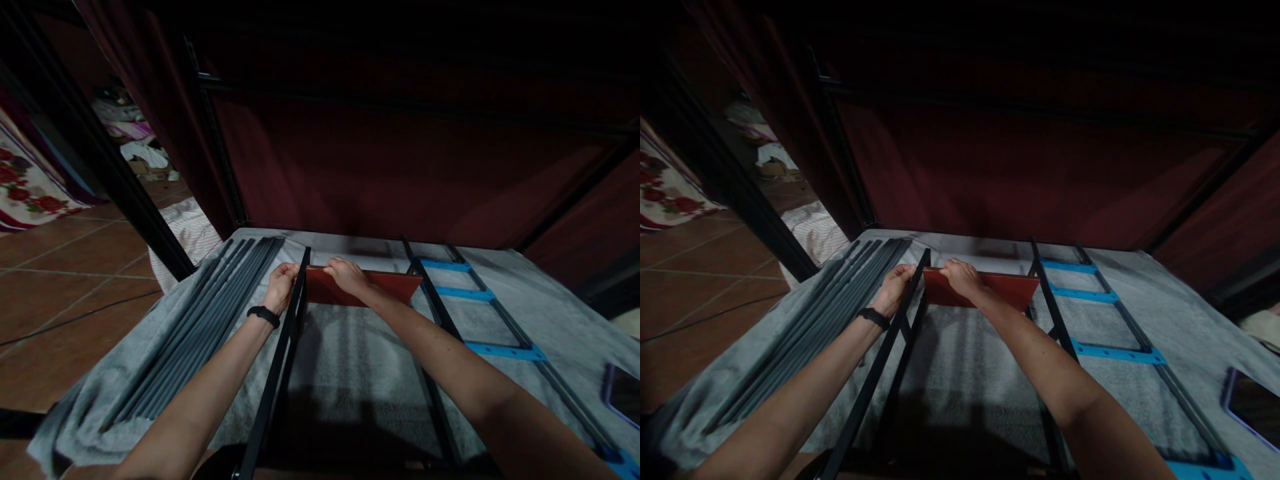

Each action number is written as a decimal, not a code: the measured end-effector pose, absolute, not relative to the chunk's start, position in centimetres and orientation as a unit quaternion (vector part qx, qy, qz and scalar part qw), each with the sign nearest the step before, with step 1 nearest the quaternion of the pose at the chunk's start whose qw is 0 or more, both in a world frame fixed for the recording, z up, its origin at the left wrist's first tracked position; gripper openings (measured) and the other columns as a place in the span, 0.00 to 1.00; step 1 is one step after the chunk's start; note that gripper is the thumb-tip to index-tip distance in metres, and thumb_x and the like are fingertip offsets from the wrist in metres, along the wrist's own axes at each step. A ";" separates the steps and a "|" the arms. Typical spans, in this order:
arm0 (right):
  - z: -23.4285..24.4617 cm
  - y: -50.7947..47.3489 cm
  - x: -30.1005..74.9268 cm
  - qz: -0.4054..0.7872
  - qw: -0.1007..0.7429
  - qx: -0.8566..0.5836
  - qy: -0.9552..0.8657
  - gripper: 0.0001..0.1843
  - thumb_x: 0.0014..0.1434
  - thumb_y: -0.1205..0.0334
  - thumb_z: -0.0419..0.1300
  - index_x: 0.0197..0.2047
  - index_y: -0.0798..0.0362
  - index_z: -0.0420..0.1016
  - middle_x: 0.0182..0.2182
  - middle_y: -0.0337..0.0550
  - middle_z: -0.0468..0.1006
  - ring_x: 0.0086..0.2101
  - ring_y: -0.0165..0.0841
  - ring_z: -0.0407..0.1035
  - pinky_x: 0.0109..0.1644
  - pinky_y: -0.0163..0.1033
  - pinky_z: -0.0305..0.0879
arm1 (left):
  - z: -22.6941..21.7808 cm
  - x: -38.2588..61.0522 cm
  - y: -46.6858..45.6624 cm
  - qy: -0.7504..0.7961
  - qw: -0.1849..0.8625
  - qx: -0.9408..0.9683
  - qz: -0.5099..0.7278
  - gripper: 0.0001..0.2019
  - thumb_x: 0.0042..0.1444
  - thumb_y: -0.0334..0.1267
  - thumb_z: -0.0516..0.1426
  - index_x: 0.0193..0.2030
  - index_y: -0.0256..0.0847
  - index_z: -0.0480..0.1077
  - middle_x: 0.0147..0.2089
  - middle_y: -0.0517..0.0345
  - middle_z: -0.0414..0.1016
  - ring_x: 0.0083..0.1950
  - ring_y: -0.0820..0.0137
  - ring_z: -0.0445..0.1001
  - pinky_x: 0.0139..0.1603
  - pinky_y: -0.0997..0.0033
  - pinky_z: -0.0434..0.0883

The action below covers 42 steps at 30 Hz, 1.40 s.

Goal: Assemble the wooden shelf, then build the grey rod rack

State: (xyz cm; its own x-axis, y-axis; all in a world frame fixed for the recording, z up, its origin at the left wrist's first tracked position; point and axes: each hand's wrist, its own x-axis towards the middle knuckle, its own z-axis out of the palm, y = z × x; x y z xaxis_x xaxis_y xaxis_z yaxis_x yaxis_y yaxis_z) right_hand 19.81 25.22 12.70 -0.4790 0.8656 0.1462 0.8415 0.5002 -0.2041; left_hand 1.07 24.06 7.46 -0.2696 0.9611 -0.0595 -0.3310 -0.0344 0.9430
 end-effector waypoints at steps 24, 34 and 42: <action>12.3 25.4 19.8 0.062 0.143 -0.494 -0.856 0.15 0.69 0.56 0.47 0.45 0.52 0.72 0.44 0.45 0.75 0.44 0.33 0.68 0.46 0.36 0.58 | 7.0 0.7 24.1 0.485 0.485 0.378 0.622 0.18 0.41 0.47 0.66 0.29 0.36 0.68 0.21 0.63 0.68 0.20 0.77 0.63 0.22 0.77 0.59; 11.8 25.8 19.9 0.066 0.150 -0.497 -0.852 0.14 0.69 0.56 0.47 0.44 0.51 0.72 0.43 0.44 0.75 0.43 0.33 0.68 0.46 0.35 0.58 | 7.1 0.8 23.9 0.475 0.507 0.362 0.622 0.17 0.43 0.48 0.66 0.31 0.36 0.68 0.21 0.64 0.67 0.20 0.77 0.62 0.23 0.76 0.60; 11.6 26.1 19.9 0.065 0.161 -0.490 -0.854 0.14 0.69 0.56 0.48 0.42 0.51 0.72 0.42 0.43 0.75 0.42 0.32 0.68 0.45 0.35 0.58 | 6.6 0.5 24.2 0.431 0.491 0.387 0.650 0.16 0.42 0.41 0.65 0.37 0.37 0.71 0.29 0.60 0.72 0.28 0.76 0.69 0.30 0.77 0.66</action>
State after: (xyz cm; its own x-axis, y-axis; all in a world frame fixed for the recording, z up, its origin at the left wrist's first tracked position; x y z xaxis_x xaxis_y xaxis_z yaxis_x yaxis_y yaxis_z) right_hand 19.91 26.06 11.56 -0.4688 0.8579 0.2104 0.8159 0.5118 -0.2692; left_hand 0.46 24.18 6.56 -0.2171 0.9728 0.0801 -0.3056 -0.1457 0.9409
